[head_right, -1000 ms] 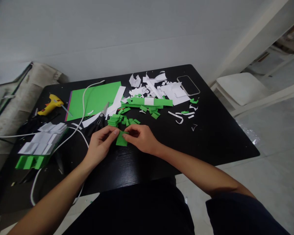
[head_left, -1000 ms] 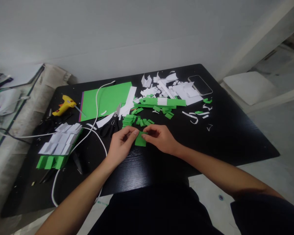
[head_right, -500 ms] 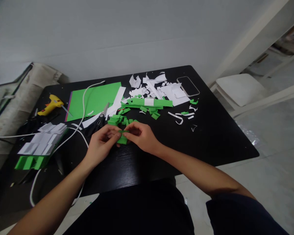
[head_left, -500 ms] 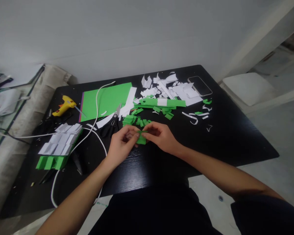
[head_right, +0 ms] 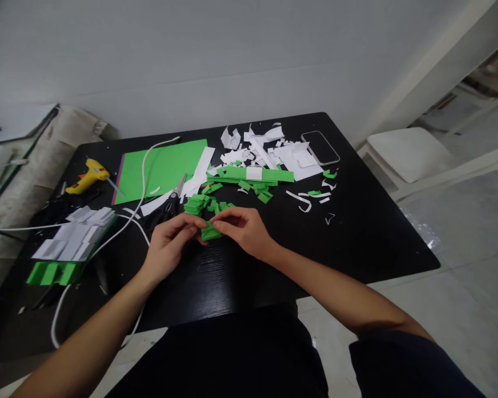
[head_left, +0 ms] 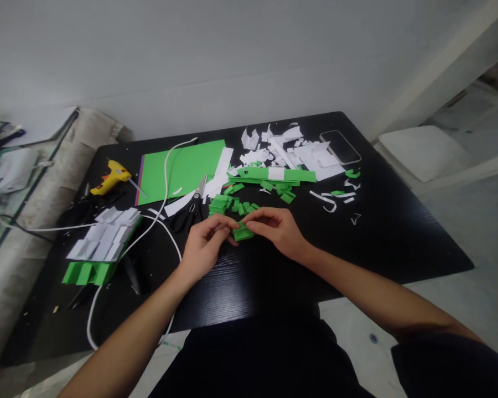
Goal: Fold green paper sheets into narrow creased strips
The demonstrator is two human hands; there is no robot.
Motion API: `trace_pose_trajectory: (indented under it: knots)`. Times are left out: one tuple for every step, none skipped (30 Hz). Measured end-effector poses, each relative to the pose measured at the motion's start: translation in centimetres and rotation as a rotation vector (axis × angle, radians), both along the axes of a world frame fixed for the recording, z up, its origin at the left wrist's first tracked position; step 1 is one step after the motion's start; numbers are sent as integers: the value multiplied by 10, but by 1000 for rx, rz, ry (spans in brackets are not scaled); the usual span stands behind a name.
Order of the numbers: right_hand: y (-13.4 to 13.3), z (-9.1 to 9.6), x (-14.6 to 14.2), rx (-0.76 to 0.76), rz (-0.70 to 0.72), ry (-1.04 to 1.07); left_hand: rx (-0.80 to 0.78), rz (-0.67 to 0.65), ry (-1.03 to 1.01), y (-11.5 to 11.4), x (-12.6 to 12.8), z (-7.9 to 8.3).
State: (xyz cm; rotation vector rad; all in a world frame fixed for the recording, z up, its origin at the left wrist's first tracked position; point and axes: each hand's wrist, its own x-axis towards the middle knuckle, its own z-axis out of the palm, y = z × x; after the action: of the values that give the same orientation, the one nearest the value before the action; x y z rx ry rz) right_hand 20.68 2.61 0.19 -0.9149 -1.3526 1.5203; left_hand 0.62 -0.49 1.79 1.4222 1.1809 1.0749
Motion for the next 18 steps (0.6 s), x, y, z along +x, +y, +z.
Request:
trace_pose_trajectory:
  knots:
    - [0, -1, -1, 15, -20, -7, 3, -6, 0, 0, 0, 0]
    - [-1, -2, -2, 19, -35, -6, 5, -2, -13, 0, 0, 0]
    - [-1, -3, -2, 12, -44, 0, 7, 8, -41, 0, 1, 0]
    - [-1, -4, -3, -1, -49, 8, 5, 22, -75, 0, 2, 0]
    - [-1, -4, -4, -10, -55, 16, 0, 36, -105, 0, 3, 0]
    - [-1, -5, -4, -13, -64, 25, -9, 42, -125, 1, 5, -1]
    - [-1, -6, -4, -11, -74, 31, -21, 40, -128, 1, 5, -2]
    - [0, -6, -4, -9, -82, 35, -32, 31, -116, 2, 6, -3]
    - [0, -6, -4, -12, -86, 39, -39, 23, -97, 2, 6, -4]
    - [1, -6, -4, -24, -78, 44, -41, 17, -81, 3, 5, -5]
    - [1, -6, -4, -47, -58, 52, -36, 17, -72, 3, 4, -6]
    - [2, -6, -4, -78, -30, 67, -26, 23, -73, 4, 4, -6]
    - [2, -6, -3, -111, -1, 88, -15, 33, -81, 4, 3, -6]
    - [3, -6, -3, -142, 25, 111, -3, 42, -94, 5, 2, -6]
    - [3, -6, -2, -170, 48, 132, 6, 48, -105, 5, 1, -6]
    - [4, -6, -2, -195, 63, 151, 15, 50, -111, 5, 0, -5]
    - [4, -5, -1, -213, 71, 167, 22, 49, -108, 5, -1, -4]
    - [5, -5, 0, -225, 73, 177, 30, 44, -97, 5, -2, -3]
